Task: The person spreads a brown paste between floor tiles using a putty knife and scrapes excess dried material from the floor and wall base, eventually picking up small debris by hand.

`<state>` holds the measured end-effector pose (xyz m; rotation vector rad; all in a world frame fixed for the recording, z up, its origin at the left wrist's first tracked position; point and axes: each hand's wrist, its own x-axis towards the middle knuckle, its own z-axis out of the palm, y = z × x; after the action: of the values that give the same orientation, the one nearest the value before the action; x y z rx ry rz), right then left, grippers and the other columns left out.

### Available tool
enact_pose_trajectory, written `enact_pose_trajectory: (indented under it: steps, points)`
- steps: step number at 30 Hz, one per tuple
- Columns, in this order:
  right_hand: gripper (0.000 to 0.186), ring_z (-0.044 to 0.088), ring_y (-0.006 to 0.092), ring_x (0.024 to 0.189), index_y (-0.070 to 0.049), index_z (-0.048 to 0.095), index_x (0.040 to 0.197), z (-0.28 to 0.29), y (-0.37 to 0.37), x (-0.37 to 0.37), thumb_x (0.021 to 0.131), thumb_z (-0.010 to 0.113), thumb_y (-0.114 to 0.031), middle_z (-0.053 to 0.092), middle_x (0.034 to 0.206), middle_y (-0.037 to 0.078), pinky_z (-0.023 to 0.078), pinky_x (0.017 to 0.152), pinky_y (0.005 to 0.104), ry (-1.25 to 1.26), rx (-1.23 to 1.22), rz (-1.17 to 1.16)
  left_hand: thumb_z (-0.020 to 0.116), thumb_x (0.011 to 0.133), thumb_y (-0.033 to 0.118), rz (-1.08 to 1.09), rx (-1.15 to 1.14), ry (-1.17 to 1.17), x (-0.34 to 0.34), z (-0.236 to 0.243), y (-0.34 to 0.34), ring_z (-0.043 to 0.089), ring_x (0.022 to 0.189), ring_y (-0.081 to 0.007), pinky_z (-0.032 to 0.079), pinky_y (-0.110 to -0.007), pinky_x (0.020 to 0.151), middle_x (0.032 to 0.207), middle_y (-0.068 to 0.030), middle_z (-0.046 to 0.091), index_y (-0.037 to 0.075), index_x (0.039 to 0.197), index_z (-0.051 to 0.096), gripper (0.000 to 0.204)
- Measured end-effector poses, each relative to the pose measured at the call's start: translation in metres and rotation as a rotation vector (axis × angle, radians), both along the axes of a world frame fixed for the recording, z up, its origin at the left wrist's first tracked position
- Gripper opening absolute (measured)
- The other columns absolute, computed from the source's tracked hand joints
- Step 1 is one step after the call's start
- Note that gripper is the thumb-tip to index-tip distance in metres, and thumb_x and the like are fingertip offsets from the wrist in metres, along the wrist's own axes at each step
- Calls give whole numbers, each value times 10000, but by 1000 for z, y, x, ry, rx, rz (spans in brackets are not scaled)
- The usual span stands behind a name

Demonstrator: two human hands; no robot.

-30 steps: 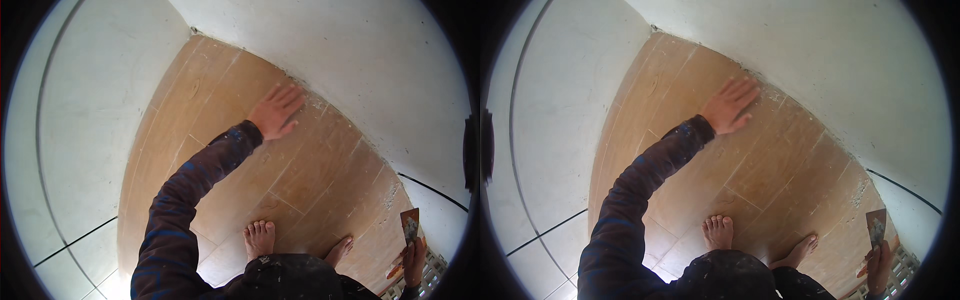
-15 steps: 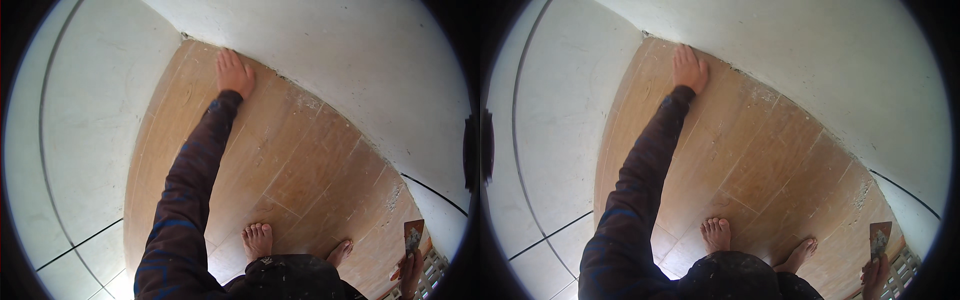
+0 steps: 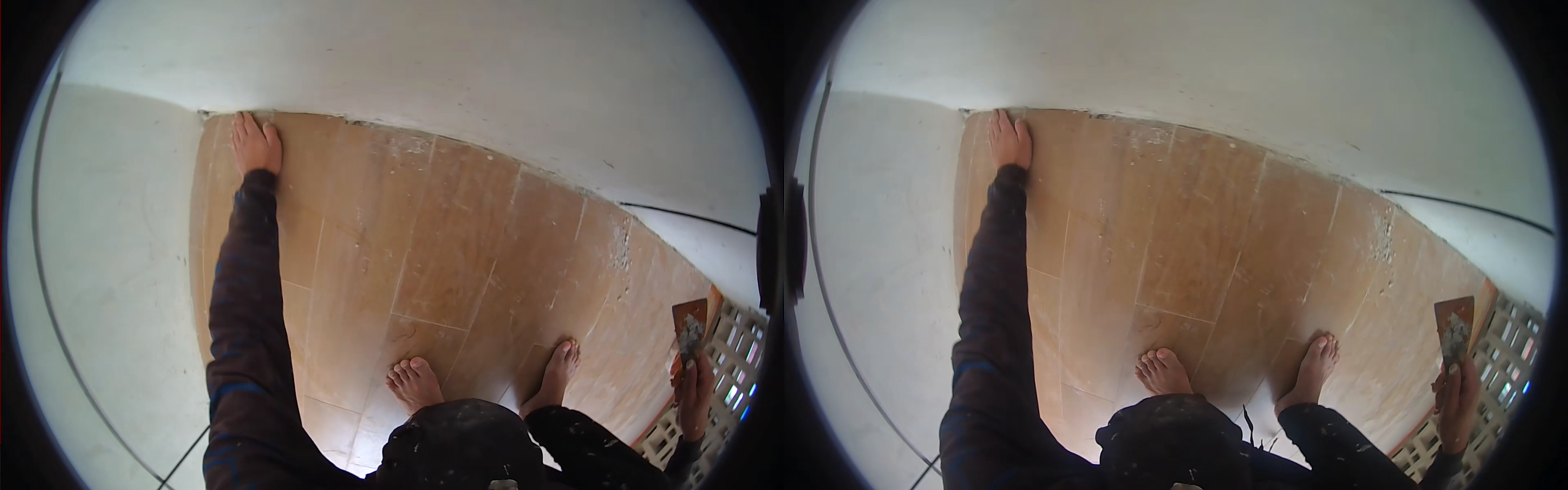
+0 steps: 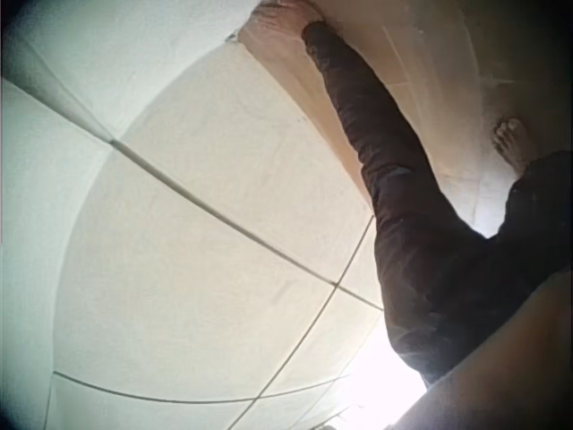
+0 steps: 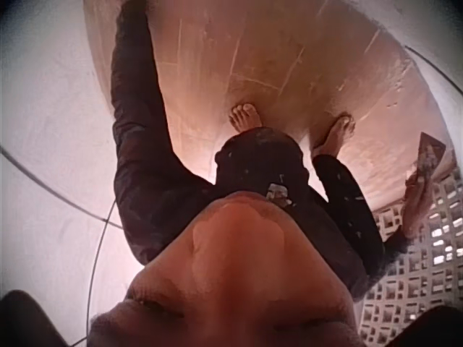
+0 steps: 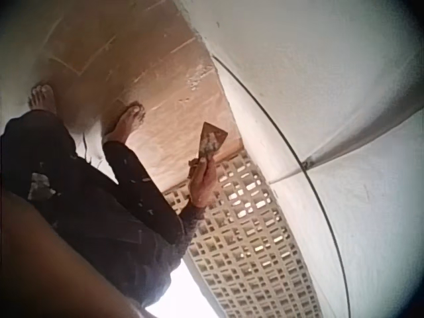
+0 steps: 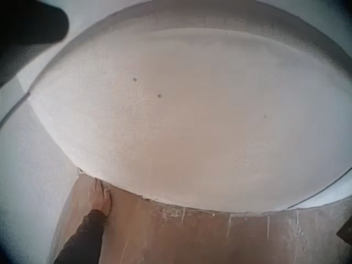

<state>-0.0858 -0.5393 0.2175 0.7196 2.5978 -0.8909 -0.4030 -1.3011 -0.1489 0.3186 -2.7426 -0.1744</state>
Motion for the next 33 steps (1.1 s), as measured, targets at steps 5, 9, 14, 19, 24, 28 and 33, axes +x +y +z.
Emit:
enact_pose_trajectory:
  steps: [5, 9, 14, 19, 24, 28, 33]
  points:
    - [239, 414, 24, 480, -7, 584, 1193, -2, 26, 39, 1137, 440, -190, 530, 707, -10, 333, 425, 198, 18, 78, -86, 549, 966, 172, -710, 271, -108, 101, 42, 152, 382, 1510, -453, 259, -561, 1268, 1583, -264, 465, 9, 1539, 464, 602]
    - [362, 404, 19, 526, -21, 508, 1453, 3, 57, 73, 1154, 437, -212, 537, 769, -17, 332, 450, 196, 19, 71, -77, 588, 943, 179, -580, 283, 44, 88, 49, 152, 392, 1503, -443, 278, -560, 1256, 1575, -249, 478, 11, 1540, 467, 632]
    - [342, 391, 11, 531, -34, 518, 1432, -15, 80, 79, 1154, 444, -218, 527, 766, -27, 311, 451, 190, 8, -8, -108, 542, 995, 289, 289, 52, 171, -16, 33, -26, 321, 1546, -425, 243, -537, 1271, 1632, -270, 398, -82, 1527, 428, 658]
    - [322, 378, 3, 536, -48, 528, 1411, -22, 94, 75, 1153, 451, -224, 518, 762, -37, 291, 452, 184, -10, -16, -133, 521, 1010, 279, 82, -5, -15, -18, 13, -23, 336, 1535, -420, 249, -541, 1266, 1619, -284, 405, -62, 1517, 449, 615]
    - [302, 365, -5, 541, -61, 538, 1390, -16, 103, 74, 1153, 458, -230, 508, 758, -47, 271, 452, 179, -29, -10, -146, 520, 1011, 252, -330, 291, -69, 52, 37, 57, 381, 1492, -431, 258, -547, 1259, 1584, -277, 441, -40, 1498, 472, 570]
    - [315, 359, -12, 556, -73, 534, 1413, -11, 95, 71, 1151, 467, -234, 506, 769, -56, 259, 462, 170, -52, 50, -164, 535, 1004, 223, -269, 372, 66, 46, 44, 54, 395, 1481, -445, 274, -525, 1257, 1566, -268, 471, -29, 1487, 490, 547]
    - [360, 357, -6, 553, -71, 508, 1459, -22, 95, 69, 1151, 478, -255, 514, 791, -55, 263, 459, 176, -34, 36, -145, 548, 990, 165, -59, -54, 55, 13, 23, 0, 404, 1487, -437, 297, -507, 1251, 1562, -251, 490, -20, 1482, 506, 527]
